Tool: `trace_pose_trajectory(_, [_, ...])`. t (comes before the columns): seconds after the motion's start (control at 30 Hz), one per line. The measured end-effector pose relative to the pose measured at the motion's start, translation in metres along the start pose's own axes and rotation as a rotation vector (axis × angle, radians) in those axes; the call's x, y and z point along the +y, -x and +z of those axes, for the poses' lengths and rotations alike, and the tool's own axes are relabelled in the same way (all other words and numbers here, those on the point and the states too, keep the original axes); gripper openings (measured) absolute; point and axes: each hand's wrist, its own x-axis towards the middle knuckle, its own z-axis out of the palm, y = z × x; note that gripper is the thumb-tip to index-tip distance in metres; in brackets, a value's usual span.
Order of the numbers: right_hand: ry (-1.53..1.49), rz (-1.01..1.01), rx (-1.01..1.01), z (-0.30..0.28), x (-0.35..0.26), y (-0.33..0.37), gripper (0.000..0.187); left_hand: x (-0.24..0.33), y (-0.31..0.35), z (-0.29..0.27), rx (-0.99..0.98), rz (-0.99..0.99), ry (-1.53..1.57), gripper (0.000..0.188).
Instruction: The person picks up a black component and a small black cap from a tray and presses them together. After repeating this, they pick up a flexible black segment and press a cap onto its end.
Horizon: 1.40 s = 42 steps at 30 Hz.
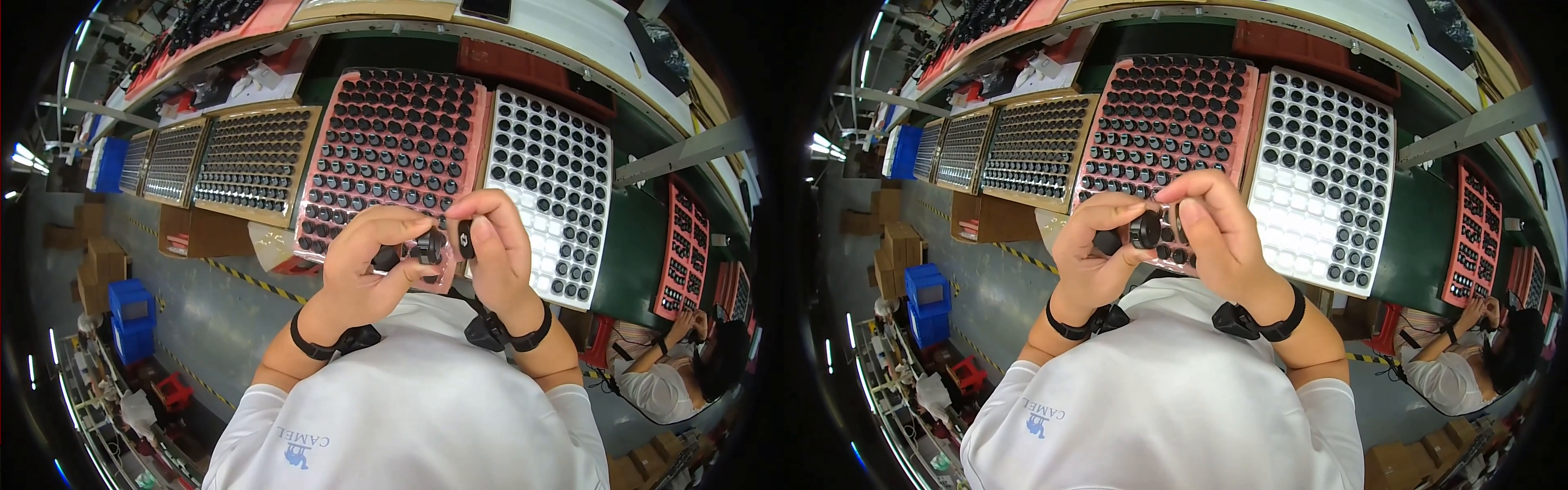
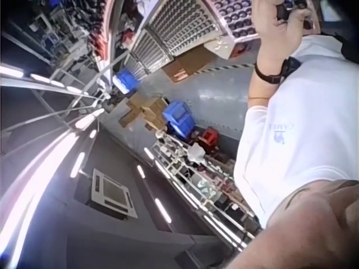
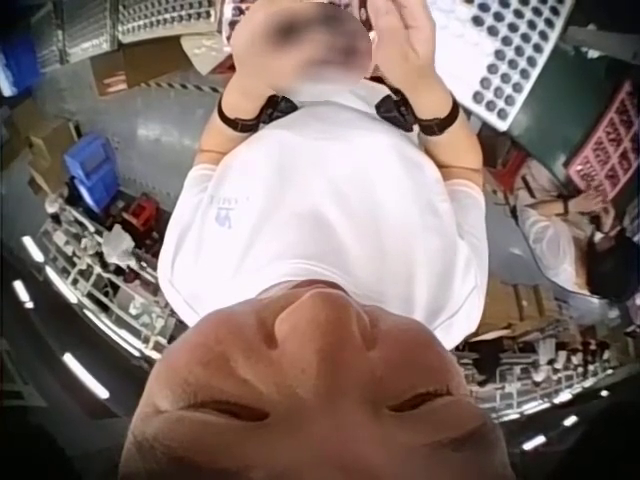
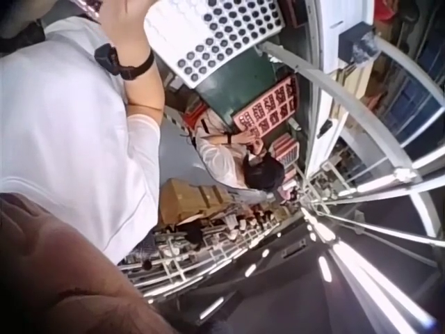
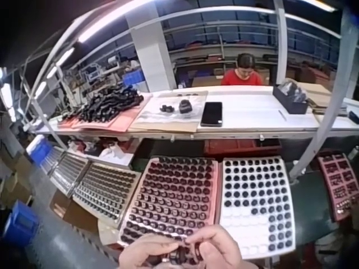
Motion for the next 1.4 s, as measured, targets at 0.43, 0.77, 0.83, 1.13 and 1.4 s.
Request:
trace_pose_trajectory(0.43, [-0.061, 0.101, 0.018, -0.004, -0.004, -0.003, 0.025, -0.002, -0.001, -0.003, -0.007, -0.008, -0.016, 0.037])
trace_pose_trajectory(0.77, [-0.144, 0.103, 0.005, 0.001, 0.001, -0.004, 0.034, -0.005, -0.005, -0.002, -0.007, -0.01, 0.001, 0.038])
trace_pose_trajectory(0.83, [-0.12, 0.194, 0.071, 0.004, -0.006, -0.007, 0.036, -0.007, -0.003, -0.001, -0.001, -0.033, 0.045, 0.038])
trace_pose_trajectory(1.13, [0.111, 0.124, -0.046, -0.01, 0.009, 0.003, 0.032, -0.008, 0.0, -0.003, 0.038, -0.072, 0.054, 0.039])
trace_pose_trajectory(1.4, [0.385, -0.025, -0.084, -0.005, 0.015, -0.012, 0.028, -0.025, 0.007, -0.015, 0.004, -0.309, 0.228, 0.039])
